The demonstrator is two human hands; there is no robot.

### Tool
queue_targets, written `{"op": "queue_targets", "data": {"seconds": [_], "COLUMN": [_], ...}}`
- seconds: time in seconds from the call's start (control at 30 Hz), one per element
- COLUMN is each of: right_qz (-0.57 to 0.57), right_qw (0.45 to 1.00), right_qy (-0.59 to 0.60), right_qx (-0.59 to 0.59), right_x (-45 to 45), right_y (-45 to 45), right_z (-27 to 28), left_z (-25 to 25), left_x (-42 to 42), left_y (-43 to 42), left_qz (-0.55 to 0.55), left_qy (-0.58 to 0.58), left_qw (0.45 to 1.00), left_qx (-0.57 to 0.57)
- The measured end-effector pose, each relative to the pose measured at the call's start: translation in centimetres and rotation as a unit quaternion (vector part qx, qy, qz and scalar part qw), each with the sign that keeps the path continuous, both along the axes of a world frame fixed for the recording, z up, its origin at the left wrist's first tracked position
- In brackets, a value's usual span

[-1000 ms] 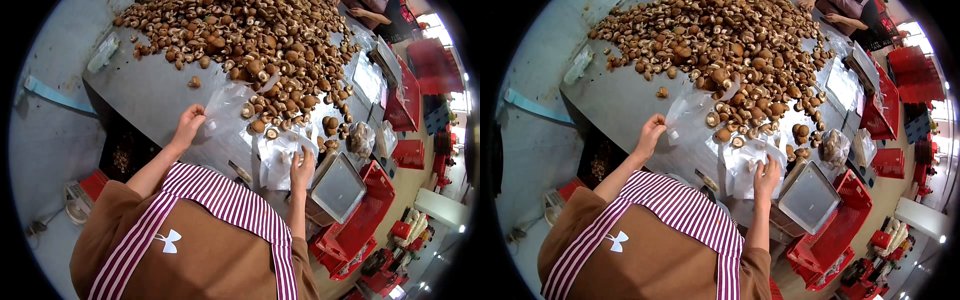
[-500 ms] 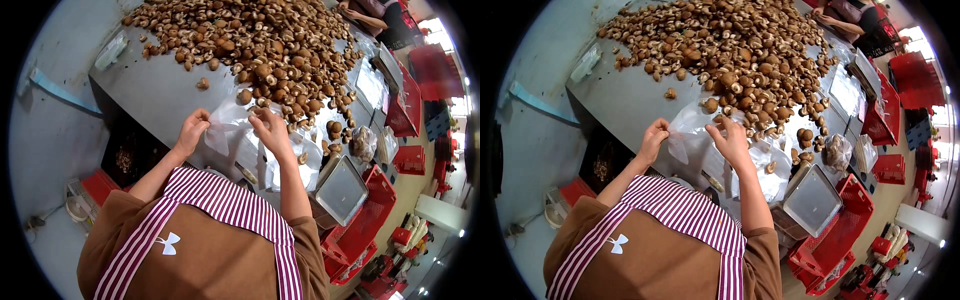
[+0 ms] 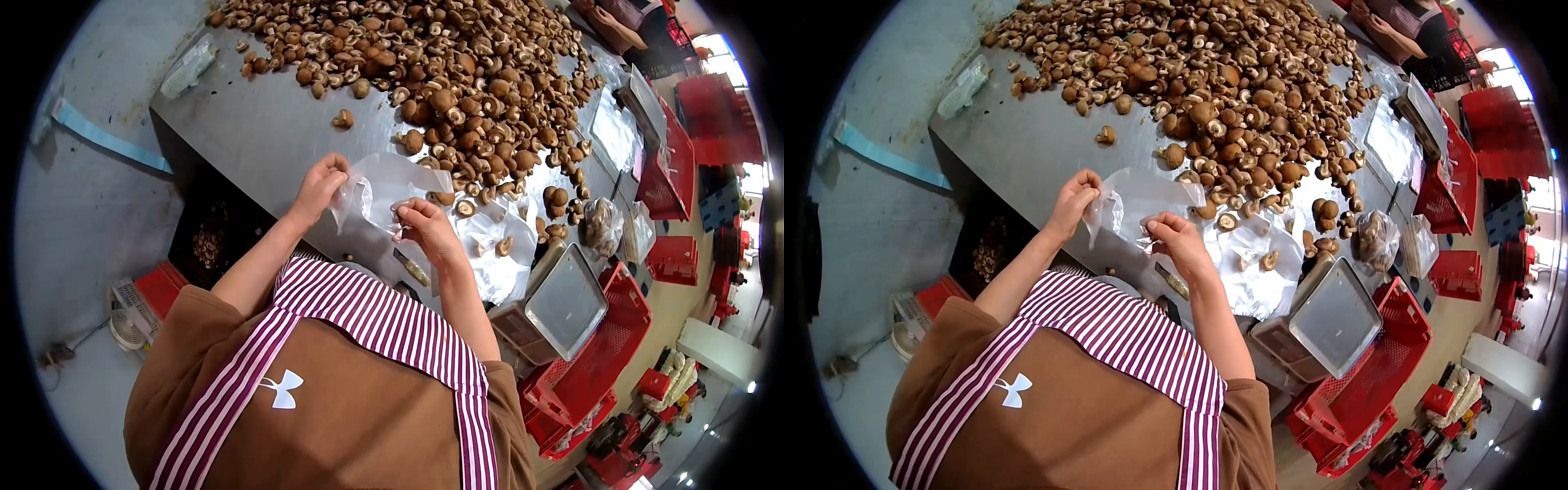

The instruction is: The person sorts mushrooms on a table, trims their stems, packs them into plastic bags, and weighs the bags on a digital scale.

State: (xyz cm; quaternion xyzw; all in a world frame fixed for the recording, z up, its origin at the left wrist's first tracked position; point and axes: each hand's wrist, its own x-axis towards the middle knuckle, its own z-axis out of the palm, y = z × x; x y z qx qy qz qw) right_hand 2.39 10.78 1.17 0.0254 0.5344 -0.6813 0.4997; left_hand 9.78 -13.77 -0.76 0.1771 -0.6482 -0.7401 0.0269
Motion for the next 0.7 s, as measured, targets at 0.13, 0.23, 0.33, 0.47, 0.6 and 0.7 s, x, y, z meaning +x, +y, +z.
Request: {"op": "queue_targets", "data": {"seconds": [0.13,0.23,0.33,0.47,0.6,0.7], "right_qz": [-0.095,-0.162,-0.145,-0.238,-0.178,-0.198], "right_qw": [0.995,0.986,0.988,0.965,0.983,0.977], "right_qy": [0.007,-0.01,0.048,-0.096,-0.012,-0.053], "right_qx": [0.0,-0.026,0.012,-0.052,-0.031,-0.055], "right_x": [0.6,1.3,1.2,1.9,2.4,2.8], "right_y": [0.0,-0.6,-0.5,-1.8,-0.9,-1.1], "right_z": [-0.4,-0.6,-2.6,0.2,-2.3,-1.6], "left_z": [-1.4,2.3,3.1,1.9,1.1,1.3], "left_x": [-1.5,-1.1,-0.1,0.2,0.4,0.4], "left_y": [1.2,2.1,4.9,7.3,8.1,7.8], "left_qz": [0.115,0.082,-0.073,-0.104,-0.079,-0.123], "left_qy": [0.09,0.126,0.053,0.032,-0.012,-0.005], "left_qw": [0.962,0.91,0.968,0.977,0.996,0.989], "left_qx": [-0.232,-0.387,-0.235,-0.185,-0.038,-0.081]}}
